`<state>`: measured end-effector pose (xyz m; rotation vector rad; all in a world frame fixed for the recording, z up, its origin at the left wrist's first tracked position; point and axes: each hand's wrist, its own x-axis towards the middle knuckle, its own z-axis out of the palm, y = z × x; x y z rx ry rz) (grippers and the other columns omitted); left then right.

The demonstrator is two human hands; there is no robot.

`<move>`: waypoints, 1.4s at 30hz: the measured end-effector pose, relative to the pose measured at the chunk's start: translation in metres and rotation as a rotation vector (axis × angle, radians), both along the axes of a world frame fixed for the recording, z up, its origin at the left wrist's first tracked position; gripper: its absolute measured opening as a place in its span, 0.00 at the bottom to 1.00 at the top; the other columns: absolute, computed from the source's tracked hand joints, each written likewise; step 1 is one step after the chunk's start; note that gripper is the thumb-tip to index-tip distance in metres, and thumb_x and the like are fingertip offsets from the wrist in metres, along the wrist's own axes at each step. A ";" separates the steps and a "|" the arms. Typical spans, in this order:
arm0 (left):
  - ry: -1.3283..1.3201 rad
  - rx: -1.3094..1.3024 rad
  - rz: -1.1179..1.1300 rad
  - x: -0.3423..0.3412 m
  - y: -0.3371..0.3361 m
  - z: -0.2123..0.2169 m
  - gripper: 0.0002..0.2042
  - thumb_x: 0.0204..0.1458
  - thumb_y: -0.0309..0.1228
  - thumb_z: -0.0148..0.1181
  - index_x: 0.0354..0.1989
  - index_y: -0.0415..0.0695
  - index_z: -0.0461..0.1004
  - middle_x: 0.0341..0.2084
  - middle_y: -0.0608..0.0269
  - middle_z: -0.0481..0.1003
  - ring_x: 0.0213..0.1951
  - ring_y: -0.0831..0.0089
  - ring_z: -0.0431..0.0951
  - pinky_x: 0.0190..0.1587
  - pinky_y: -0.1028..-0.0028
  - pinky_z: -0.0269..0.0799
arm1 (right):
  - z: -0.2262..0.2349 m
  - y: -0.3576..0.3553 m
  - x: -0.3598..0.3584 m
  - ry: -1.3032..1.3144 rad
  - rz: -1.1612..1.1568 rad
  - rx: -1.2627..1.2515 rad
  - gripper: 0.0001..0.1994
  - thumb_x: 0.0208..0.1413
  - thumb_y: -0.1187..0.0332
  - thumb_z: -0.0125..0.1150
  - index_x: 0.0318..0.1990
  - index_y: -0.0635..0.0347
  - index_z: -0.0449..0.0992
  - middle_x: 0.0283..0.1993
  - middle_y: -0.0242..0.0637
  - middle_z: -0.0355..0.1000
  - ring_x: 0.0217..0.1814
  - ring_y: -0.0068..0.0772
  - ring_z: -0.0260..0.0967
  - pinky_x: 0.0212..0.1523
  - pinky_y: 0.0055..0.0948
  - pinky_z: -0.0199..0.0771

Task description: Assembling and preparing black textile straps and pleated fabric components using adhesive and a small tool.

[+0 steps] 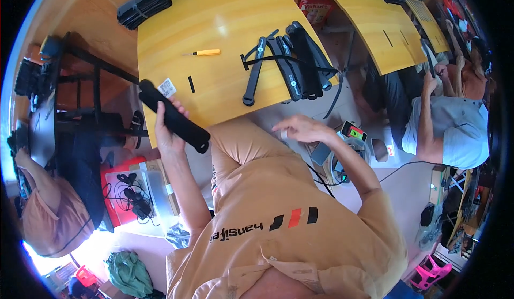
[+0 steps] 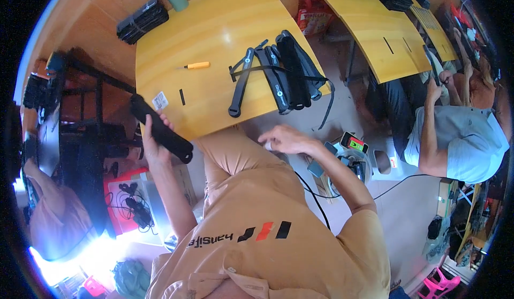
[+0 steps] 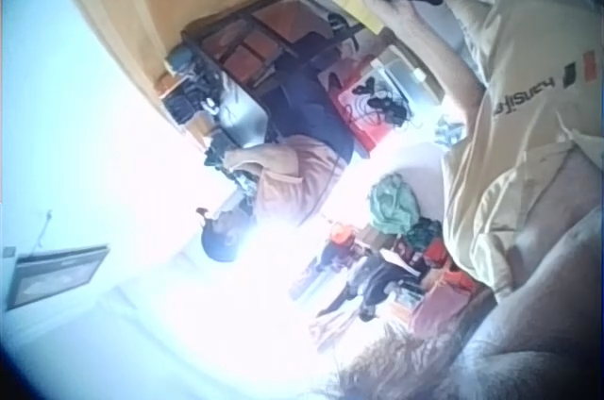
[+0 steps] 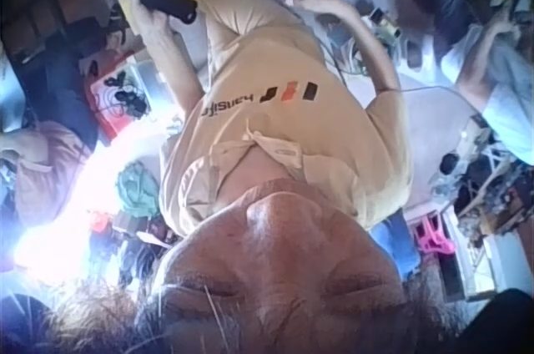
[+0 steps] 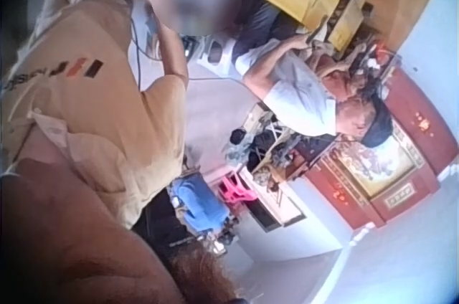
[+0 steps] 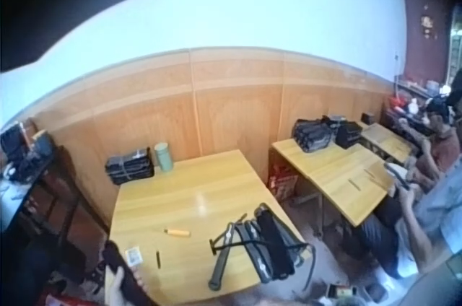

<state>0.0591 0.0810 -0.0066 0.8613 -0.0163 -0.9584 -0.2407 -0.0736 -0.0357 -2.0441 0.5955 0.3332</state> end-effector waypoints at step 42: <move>-1.286 0.434 -0.775 -0.040 -0.117 0.001 0.23 0.27 0.31 0.69 0.34 0.35 0.69 0.27 0.52 0.74 0.31 0.62 0.75 0.38 0.69 0.70 | 0.013 -0.182 0.081 -0.596 -0.921 0.076 0.10 0.39 0.68 0.56 0.13 0.60 0.70 0.12 0.31 0.62 0.12 0.22 0.54 0.14 0.26 0.51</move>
